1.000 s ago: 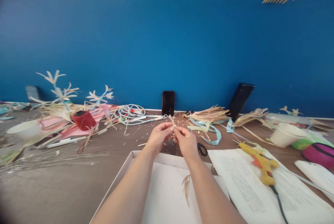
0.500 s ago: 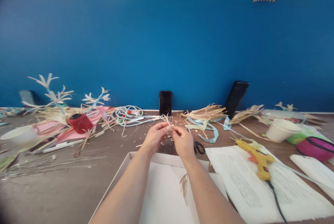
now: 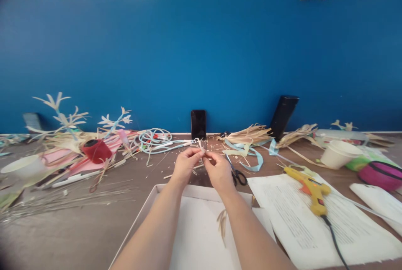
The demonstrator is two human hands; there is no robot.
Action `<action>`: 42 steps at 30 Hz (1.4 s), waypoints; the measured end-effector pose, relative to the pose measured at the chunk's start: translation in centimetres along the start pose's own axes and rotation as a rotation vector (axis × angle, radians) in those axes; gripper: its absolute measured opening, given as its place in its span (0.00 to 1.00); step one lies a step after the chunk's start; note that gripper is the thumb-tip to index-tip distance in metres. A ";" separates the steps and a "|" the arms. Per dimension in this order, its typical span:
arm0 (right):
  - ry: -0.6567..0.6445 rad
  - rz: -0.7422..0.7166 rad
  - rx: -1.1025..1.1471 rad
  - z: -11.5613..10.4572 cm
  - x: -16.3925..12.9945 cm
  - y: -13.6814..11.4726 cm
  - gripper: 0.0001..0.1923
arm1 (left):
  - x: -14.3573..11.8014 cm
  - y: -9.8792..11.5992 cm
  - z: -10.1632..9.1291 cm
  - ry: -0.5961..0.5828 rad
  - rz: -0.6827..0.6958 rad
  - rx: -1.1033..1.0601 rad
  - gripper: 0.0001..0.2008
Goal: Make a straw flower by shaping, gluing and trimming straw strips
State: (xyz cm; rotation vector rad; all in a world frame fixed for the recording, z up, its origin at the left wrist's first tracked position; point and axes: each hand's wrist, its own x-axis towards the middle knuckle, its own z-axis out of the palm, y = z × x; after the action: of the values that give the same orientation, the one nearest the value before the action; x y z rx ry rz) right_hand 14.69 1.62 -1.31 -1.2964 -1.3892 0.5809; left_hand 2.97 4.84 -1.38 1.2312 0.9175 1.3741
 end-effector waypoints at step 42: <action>0.097 0.062 0.013 -1.7 0.7 -0.7 0.15 | -0.5 -0.5 0.7 0.003 0.390 0.435 0.07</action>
State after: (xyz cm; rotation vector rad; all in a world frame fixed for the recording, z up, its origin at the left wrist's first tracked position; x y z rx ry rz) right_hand 16.09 1.58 0.01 -1.3438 -1.2674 0.5608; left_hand 3.77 4.39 -1.81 1.8131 1.0512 1.5215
